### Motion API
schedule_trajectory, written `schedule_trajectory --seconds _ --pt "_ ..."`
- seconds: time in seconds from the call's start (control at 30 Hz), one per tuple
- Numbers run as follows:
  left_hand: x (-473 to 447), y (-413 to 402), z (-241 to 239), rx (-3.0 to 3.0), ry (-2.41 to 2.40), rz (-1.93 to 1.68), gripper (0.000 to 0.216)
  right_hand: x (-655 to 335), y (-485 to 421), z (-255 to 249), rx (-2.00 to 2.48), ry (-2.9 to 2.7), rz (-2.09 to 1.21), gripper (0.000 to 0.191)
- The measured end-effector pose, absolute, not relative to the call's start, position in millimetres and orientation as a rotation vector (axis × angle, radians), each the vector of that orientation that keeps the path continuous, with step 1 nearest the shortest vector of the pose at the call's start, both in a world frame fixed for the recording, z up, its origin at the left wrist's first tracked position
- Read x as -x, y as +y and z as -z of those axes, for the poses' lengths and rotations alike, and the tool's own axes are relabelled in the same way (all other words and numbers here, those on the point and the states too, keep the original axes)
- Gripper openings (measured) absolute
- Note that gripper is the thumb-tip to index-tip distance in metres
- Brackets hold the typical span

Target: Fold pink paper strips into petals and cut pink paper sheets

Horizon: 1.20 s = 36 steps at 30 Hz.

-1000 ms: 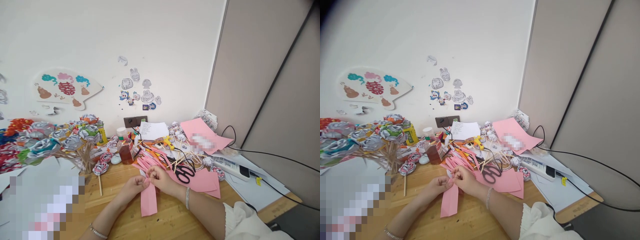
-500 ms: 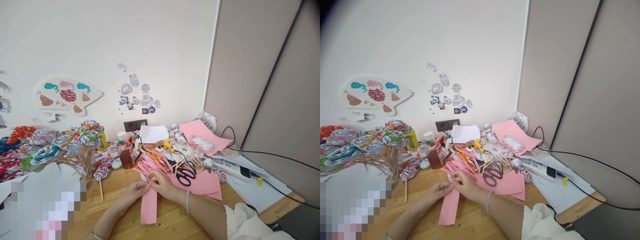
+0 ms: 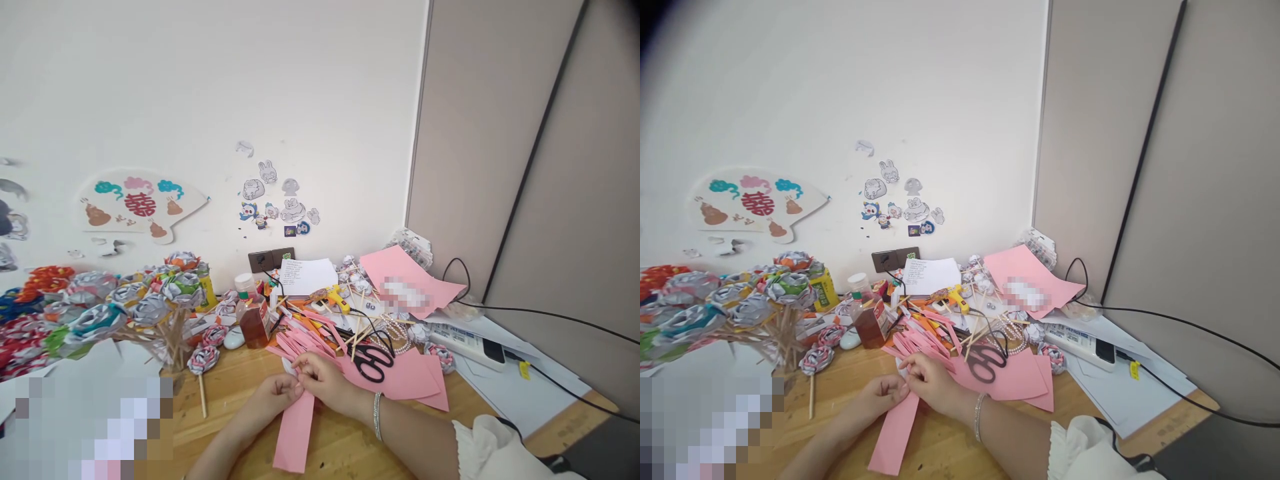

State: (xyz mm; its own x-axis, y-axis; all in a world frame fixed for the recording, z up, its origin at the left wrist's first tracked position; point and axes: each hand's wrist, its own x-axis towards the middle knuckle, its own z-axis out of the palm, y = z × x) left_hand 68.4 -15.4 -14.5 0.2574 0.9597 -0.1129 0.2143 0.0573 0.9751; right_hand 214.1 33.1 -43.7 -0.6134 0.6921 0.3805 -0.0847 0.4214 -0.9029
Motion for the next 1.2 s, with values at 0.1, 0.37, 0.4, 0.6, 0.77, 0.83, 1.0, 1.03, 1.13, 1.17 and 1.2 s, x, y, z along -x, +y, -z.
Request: schedule_trajectory --seconds 0.1,0.37,0.4,0.6,0.77,0.83,1.0,1.03,1.13,1.17,1.2 --pt "-70 -16 14 -1.366 1.2 -0.844 0.035 -214 33 43 0.533 -1.823 -1.336 0.019" --pt "-70 -11 23 -1.326 1.201 -0.938 0.035 -213 33 40 0.609 -1.867 -1.234 0.022" --pt "-70 -10 25 -1.306 1.208 -0.955 0.036 -213 33 40 0.625 -1.878 -1.214 0.021" --pt "-66 -7 26 -1.225 1.23 -1.006 0.034 -214 33 43 0.688 -1.913 -1.161 0.022" --pt "-66 -9 21 -1.177 1.16 -0.958 0.033 -215 31 42 0.604 -1.876 -1.318 0.023" --pt "-68 -10 21 -1.155 1.182 -0.951 0.034 -215 32 43 0.589 -1.839 -1.439 0.024" --pt "-72 -8 26 -1.071 1.168 -1.1 0.031 -214 37 49 0.601 -1.667 -1.593 0.021" --pt "-71 -7 27 -1.042 1.157 -1.163 0.031 -214 39 50 0.604 -1.613 -1.575 0.021" --pt "-67 -4 30 -0.967 1.147 -1.302 0.032 -212 45 52 0.611 -1.466 -1.496 0.027" --pt "-65 -3 30 -0.952 1.148 -1.328 0.032 -211 47 52 0.607 -1.434 -1.478 0.03" --pt "-63 -2 30 -0.936 1.149 -1.355 0.031 -211 48 51 0.595 -1.413 -1.473 0.033"
